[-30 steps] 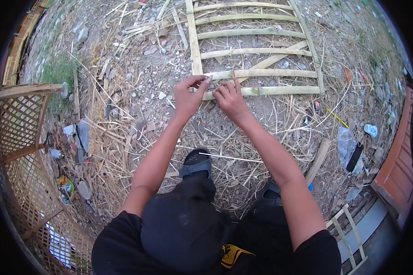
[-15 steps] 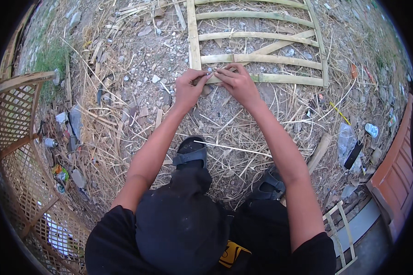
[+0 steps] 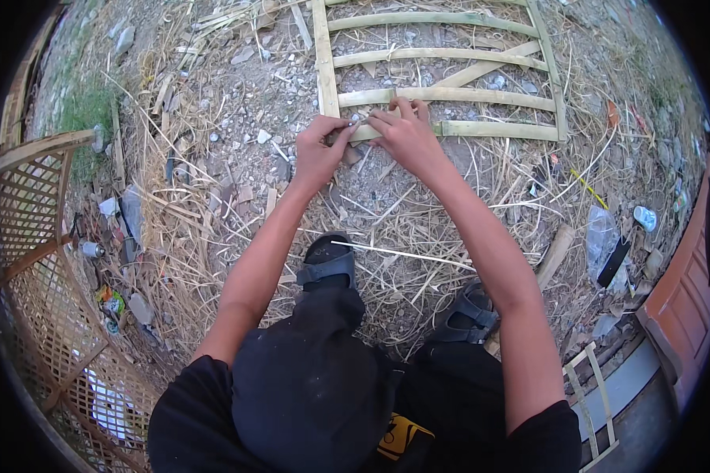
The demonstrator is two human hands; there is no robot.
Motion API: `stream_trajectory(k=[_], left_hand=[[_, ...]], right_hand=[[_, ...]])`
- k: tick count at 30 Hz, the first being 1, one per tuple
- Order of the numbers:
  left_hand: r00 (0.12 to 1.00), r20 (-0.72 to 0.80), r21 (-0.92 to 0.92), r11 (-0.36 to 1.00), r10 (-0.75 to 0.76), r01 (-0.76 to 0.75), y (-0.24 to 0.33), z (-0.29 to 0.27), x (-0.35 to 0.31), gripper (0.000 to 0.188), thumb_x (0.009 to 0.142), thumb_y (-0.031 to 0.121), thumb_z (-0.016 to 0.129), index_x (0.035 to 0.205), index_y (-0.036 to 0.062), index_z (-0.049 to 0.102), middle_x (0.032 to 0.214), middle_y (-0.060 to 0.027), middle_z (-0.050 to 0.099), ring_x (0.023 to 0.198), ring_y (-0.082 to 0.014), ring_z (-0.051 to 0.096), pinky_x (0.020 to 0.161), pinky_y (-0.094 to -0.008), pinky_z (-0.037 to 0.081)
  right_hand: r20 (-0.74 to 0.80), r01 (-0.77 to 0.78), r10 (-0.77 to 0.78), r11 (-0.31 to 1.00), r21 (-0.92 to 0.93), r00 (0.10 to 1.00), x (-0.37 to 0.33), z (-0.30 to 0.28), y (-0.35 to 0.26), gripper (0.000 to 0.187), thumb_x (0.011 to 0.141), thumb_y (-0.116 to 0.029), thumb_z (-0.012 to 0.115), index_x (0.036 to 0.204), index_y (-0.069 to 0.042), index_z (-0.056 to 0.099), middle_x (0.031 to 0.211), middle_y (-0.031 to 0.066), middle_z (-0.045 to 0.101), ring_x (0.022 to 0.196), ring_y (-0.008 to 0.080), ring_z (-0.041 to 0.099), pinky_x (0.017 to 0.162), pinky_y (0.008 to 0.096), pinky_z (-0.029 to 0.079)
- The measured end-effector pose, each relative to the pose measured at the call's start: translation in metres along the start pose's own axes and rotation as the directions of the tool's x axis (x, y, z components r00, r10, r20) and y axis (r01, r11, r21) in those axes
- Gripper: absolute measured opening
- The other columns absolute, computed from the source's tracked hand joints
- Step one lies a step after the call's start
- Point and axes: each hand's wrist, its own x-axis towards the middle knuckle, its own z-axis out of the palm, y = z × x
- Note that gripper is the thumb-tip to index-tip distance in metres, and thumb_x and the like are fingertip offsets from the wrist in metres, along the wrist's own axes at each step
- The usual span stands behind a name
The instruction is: The person constructs a bamboo lattice structure outdoors by aligning bamboo strips and securing them with small nails using a thick wooden piece as a hammer.
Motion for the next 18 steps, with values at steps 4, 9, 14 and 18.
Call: stream_trajectory(k=[4, 9, 14, 18], left_hand=[[1.0, 0.0, 0.019, 1.0, -0.012, 0.012, 0.007, -0.006, 0.003, 0.014, 0.087, 0.005, 0.078, 0.1, 0.0002, 0.076, 0.088, -0.0079, 0.073, 0.078, -0.0115, 0.067, 0.071, -0.0272, 0.053], [0.998, 0.029, 0.067, 0.996, 0.053, -0.055, 0.007, -0.009, -0.003, 0.014, 0.085, 0.007, 0.079, 0.097, 0.0006, 0.075, 0.089, -0.0119, 0.072, 0.077, -0.02, 0.07, 0.07, -0.031, 0.055], [0.998, 0.023, 0.079, 0.995, 0.065, -0.067, 0.008, -0.008, -0.004, 0.015, 0.086, 0.006, 0.079, 0.1, 0.0006, 0.076, 0.088, -0.0098, 0.072, 0.077, -0.0151, 0.068, 0.07, -0.0291, 0.054], [0.998, 0.03, 0.06, 0.996, 0.059, -0.061, 0.012, -0.008, -0.004, 0.016, 0.086, 0.006, 0.079, 0.1, 0.0006, 0.076, 0.089, -0.01, 0.073, 0.079, -0.0154, 0.069, 0.072, -0.0291, 0.054]], right_hand=[[0.105, 0.035, -0.031, 0.999, -0.039, 0.994, 0.001, -0.005, -0.001, 0.04, 0.078, -0.033, 0.08, 0.112, -0.013, 0.073, 0.117, -0.0026, 0.069, 0.117, 0.0217, 0.055, 0.101, 0.0467, 0.037], [0.145, 0.108, -0.108, 0.994, 0.005, 0.984, 0.01, -0.014, 0.005, 0.042, 0.073, -0.031, 0.083, 0.11, -0.014, 0.073, 0.116, -0.0027, 0.068, 0.118, 0.0218, 0.055, 0.1, 0.0461, 0.038], [0.283, 0.074, -0.066, 0.997, -0.02, 0.957, 0.016, -0.021, 0.003, 0.044, 0.072, -0.027, 0.085, 0.113, -0.015, 0.073, 0.12, 0.0001, 0.066, 0.122, 0.0264, 0.053, 0.098, 0.0462, 0.042], [0.284, 0.089, -0.07, 0.995, -0.055, 0.956, 0.011, -0.018, 0.009, 0.045, 0.074, -0.024, 0.084, 0.117, -0.016, 0.072, 0.123, 0.0014, 0.065, 0.124, 0.0283, 0.052, 0.097, 0.047, 0.044]])
